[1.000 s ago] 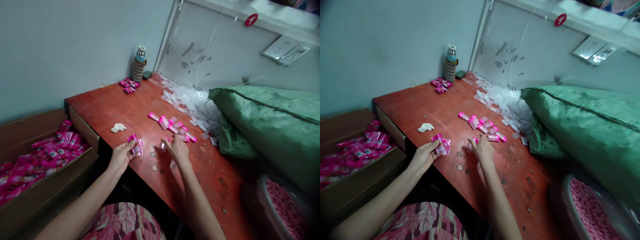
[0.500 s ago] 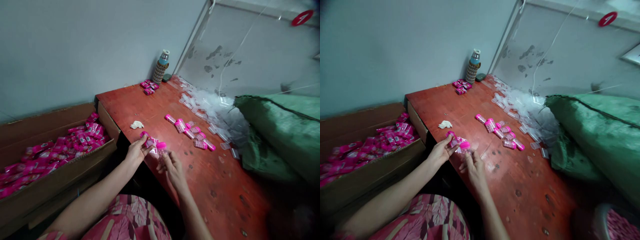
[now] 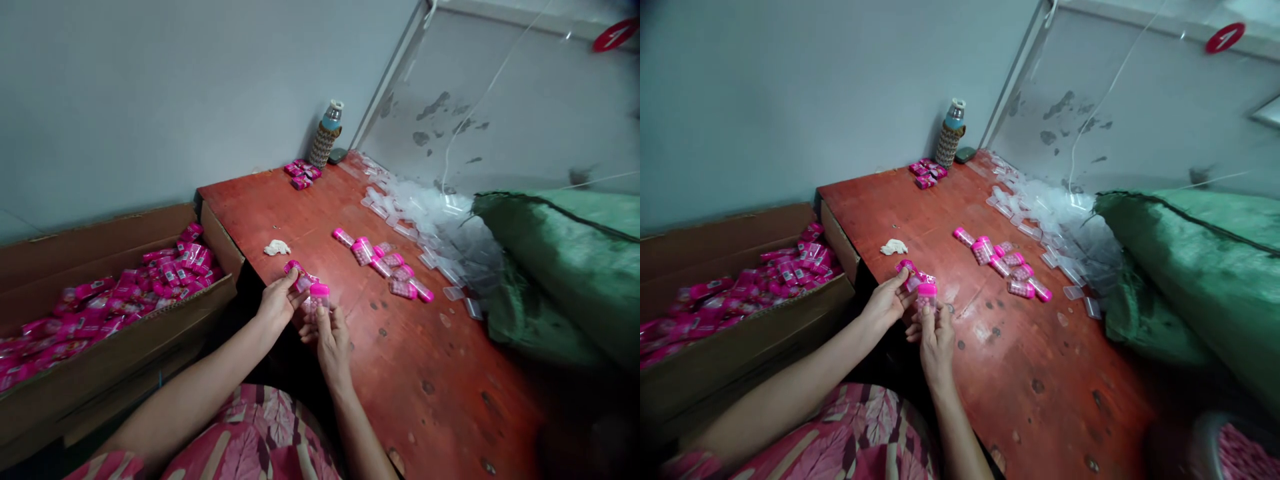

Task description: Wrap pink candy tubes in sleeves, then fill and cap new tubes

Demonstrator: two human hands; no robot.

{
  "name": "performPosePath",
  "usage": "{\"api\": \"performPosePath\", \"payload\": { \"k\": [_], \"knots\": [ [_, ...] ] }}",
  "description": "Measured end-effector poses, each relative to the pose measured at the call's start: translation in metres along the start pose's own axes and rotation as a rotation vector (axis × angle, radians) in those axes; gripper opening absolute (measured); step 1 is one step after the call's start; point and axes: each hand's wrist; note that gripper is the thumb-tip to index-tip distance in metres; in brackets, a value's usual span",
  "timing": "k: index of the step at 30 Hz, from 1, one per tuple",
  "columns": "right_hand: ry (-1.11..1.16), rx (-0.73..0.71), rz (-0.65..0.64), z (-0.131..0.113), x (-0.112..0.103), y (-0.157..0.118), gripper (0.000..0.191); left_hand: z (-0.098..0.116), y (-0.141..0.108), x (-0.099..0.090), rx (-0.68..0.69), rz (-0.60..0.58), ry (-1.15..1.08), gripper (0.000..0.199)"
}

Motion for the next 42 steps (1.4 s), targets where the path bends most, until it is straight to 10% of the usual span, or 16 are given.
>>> {"api": "performPosePath", "payload": {
  "k": [25,33,42],
  "knots": [
    [0.019,-0.031,0.022,0.011,0.003,0.011,0.024,0.000,-0.012,0.003,-0.076,-0.405,0.330,0.030],
    [0.278,0.087,-0.212,0.006,-0.005,0.018,0.024,0.004,-0.013,-0.001,-0.161,-0.643,0.425,0.029],
    [0.309,0.060,-0.223,0.008,-0.007,0.015,0.025,0.000,-0.015,-0.005,-0.109,-0.452,0.335,0.024]
  ]
}}
Point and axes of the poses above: each hand's wrist, its own y-axis towards the middle knuckle, its own x-axis out of the palm, z = x × y, and after that the axes turned 15 degrees about x, right-handed
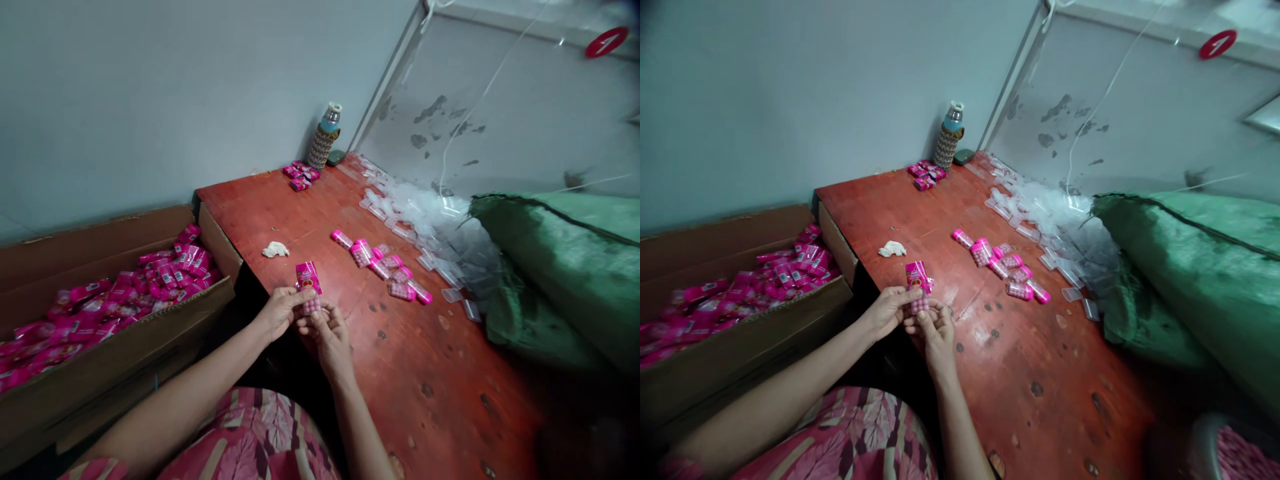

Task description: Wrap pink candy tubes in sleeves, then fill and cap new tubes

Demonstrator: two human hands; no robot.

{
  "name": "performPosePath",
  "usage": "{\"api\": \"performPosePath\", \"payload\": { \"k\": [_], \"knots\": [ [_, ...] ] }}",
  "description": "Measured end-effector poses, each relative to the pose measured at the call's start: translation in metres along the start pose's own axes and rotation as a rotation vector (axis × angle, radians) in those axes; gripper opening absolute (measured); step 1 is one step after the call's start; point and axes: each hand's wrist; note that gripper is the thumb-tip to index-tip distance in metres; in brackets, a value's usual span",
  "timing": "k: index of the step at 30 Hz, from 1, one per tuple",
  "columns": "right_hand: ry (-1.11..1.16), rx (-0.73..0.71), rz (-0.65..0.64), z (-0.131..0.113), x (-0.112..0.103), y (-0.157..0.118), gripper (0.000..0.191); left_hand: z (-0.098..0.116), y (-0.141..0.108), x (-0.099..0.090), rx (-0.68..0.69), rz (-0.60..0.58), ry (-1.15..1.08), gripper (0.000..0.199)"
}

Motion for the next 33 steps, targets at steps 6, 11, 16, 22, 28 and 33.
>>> {"api": "performPosePath", "payload": {
  "k": [6,11,16,22,28,33],
  "knots": [
    [-0.018,-0.005,0.023,-0.006,0.005,0.006,0.025,0.011,-0.015,0.002,0.070,0.010,-0.059,0.022],
    [-0.094,-0.006,0.073,-0.013,-0.007,0.004,0.020,0.052,-0.015,-0.019,0.558,0.313,-0.059,0.038],
    [-0.194,-0.006,0.139,-0.017,-0.016,0.004,0.021,0.037,0.001,-0.028,0.651,0.079,0.911,0.043],
    [-0.290,-0.002,0.156,-0.019,-0.017,0.002,0.020,-0.007,0.013,-0.025,0.824,-0.205,1.701,0.026],
    [-0.361,-0.065,0.232,-0.020,-0.019,0.011,0.019,-0.013,0.013,-0.033,0.896,-0.189,1.567,0.021],
    [-0.256,-0.144,0.222,-0.023,-0.012,0.023,0.028,-0.009,0.005,-0.019,0.857,-0.158,1.189,0.025]
  ]
}}
Point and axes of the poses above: each hand's wrist, its own y-axis towards the middle knuckle, its own x-axis out of the palm, z = x × y, and after that the axes turned 15 degrees about x, right-handed
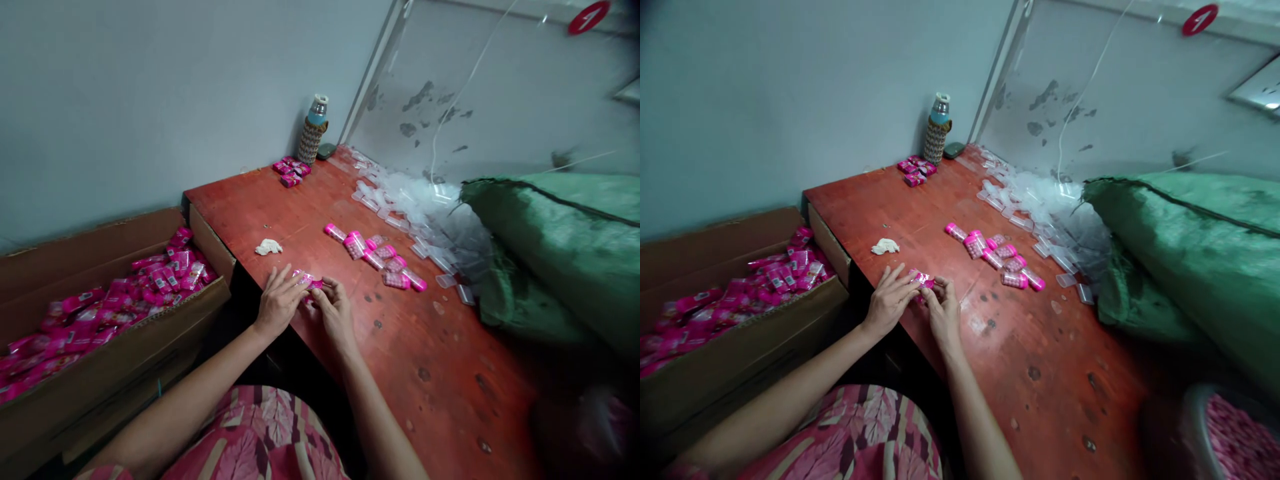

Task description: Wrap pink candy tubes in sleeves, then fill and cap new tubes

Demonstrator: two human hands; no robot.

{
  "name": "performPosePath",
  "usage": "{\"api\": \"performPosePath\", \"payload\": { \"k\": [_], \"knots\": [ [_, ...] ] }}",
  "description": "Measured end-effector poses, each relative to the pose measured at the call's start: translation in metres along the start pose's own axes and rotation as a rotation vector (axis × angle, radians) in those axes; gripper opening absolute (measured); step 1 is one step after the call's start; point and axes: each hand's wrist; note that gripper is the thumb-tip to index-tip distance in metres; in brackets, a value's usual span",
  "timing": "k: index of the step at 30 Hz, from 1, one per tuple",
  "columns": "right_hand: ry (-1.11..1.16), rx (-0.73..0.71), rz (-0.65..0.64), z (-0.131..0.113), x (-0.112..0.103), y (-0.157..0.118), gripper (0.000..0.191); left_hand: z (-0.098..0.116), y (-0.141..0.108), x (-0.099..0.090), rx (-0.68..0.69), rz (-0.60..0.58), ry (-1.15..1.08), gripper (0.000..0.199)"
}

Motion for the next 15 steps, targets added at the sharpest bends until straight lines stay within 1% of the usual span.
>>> {"api": "performPosePath", "payload": {
  "k": [2,4,5,8,9,11,12,13,14,15],
  "knots": [
    [0.071,0.018,-0.014,-0.004,0.001,0.004,0.029,0.009,0.005,-0.002,-0.113,0.078,-0.171,0.028],
    [0.113,0.011,-0.001,-0.008,0.000,0.007,0.030,0.015,0.009,-0.005,-0.294,0.139,-0.326,0.034],
    [0.120,0.009,0.000,-0.009,-0.001,0.008,0.031,0.017,0.011,-0.007,-0.394,0.132,-0.408,0.037],
    [0.083,0.032,-0.059,-0.010,-0.003,0.010,0.032,0.018,0.015,-0.008,-0.643,0.017,-0.670,0.035],
    [0.043,0.042,-0.089,-0.010,-0.004,0.011,0.032,0.018,0.016,-0.007,-0.698,-0.008,-0.741,0.034],
    [-0.081,0.051,-0.126,-0.011,-0.011,0.014,0.031,0.017,0.016,-0.005,-0.772,0.006,-0.809,0.030],
    [-0.156,0.043,-0.113,-0.013,-0.017,0.017,0.030,0.016,0.015,-0.004,-0.790,0.028,-0.813,0.028],
    [-0.241,0.019,-0.069,-0.016,-0.025,0.020,0.029,0.015,0.015,-0.003,-0.798,0.044,-0.810,0.026],
    [-0.338,-0.017,0.009,-0.021,-0.036,0.024,0.028,0.015,0.014,-0.002,-0.802,0.057,-0.803,0.024],
    [-0.448,-0.054,0.122,-0.027,-0.048,0.029,0.028,0.014,0.014,-0.002,-0.806,0.068,-0.794,0.023]
  ]
}}
Point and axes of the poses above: each hand's wrist, its own y-axis towards the middle knuckle, its own x-axis out of the palm, z = x × y, and after that the axes turned 15 degrees about x, right-handed
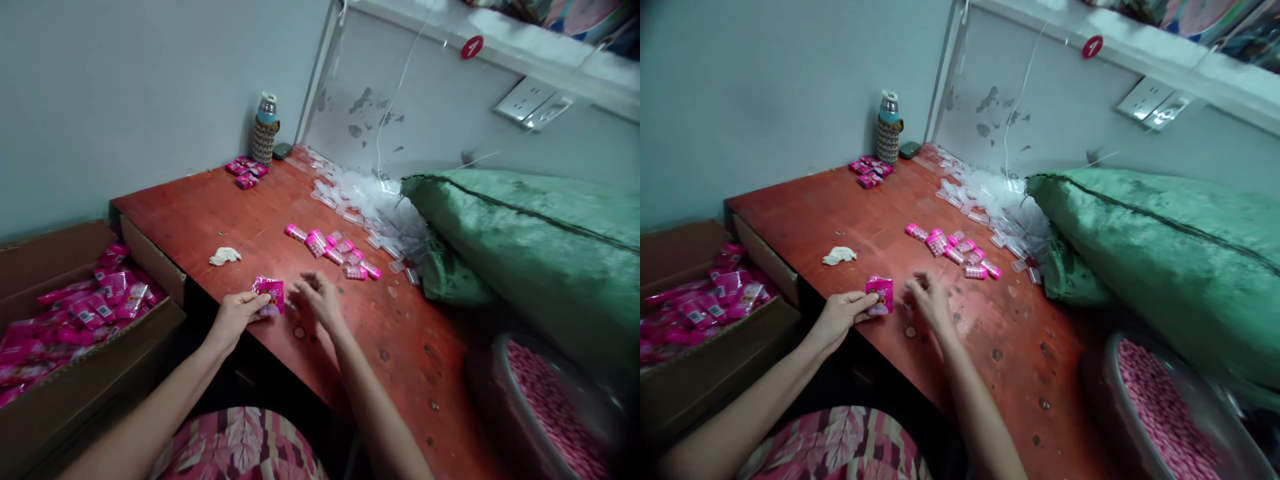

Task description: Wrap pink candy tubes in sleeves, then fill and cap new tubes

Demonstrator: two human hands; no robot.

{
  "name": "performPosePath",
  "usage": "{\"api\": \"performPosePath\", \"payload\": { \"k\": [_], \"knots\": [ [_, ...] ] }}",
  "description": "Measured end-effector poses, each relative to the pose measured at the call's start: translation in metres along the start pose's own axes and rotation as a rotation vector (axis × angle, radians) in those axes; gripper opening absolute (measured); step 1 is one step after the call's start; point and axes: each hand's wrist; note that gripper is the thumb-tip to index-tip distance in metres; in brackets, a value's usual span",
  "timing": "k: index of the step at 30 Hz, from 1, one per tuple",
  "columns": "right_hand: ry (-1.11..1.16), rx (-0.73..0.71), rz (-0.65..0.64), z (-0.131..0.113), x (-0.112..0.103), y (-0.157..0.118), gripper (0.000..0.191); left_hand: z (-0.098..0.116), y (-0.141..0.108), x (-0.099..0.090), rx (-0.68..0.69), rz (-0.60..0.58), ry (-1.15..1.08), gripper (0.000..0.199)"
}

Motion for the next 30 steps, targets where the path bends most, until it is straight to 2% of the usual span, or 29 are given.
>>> {"api": "performPosePath", "payload": {
  "k": [2,4,6,9,12,15,16,17,19,21,22,27,30],
  "knots": [
    [-0.315,0.020,0.279,-0.001,-0.030,0.016,0.030,-0.002,0.000,0.000,0.000,0.031,-0.001,0.023],
    [-0.618,0.150,0.511,-0.001,-0.058,0.032,0.040,-0.004,0.000,0.001,-0.007,0.069,-0.013,0.023],
    [-0.725,0.223,0.587,0.002,-0.075,0.045,0.046,-0.005,-0.001,0.003,-0.022,0.097,-0.038,0.024],
    [-0.751,0.174,0.508,0.013,-0.080,0.051,0.042,-0.003,-0.002,0.006,-0.042,0.125,-0.072,0.025],
    [-0.773,0.034,0.326,0.027,-0.075,0.042,0.032,0.000,-0.002,0.005,-0.038,0.163,-0.099,0.022],
    [-0.660,-0.160,0.040,0.037,-0.077,0.026,0.046,0.003,0.000,0.002,-0.037,0.219,-0.144,0.021],
    [-0.575,-0.196,-0.007,0.039,-0.079,0.021,0.053,0.004,0.000,0.002,-0.045,0.235,-0.165,0.021],
    [-0.480,-0.201,-0.001,0.040,-0.082,0.017,0.058,0.005,0.001,0.002,-0.057,0.250,-0.190,0.020],
    [-0.348,-0.120,0.138,0.038,-0.085,0.010,0.058,0.006,0.001,0.003,-0.084,0.274,-0.252,0.017],
    [-0.372,-0.031,0.263,0.033,-0.085,0.006,0.053,0.007,0.002,0.005,-0.103,0.294,-0.320,0.015],
    [-0.442,-0.012,0.288,0.030,-0.083,0.004,0.050,0.008,0.002,0.006,-0.110,0.303,-0.349,0.013],
    [-0.974,-0.009,0.249,0.019,-0.064,-0.006,0.041,0.006,0.002,0.005,-0.119,0.352,-0.456,0.008],
    [-1.114,0.027,0.277,0.020,-0.057,-0.008,0.030,0.006,0.001,0.003,-0.118,0.380,-0.513,0.007]
  ]
}}
Point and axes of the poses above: each hand's wrist, its own y-axis towards the middle knuckle, its own x-axis out of the palm, z = x × y, and after that the axes turned 15 degrees about x, right-handed
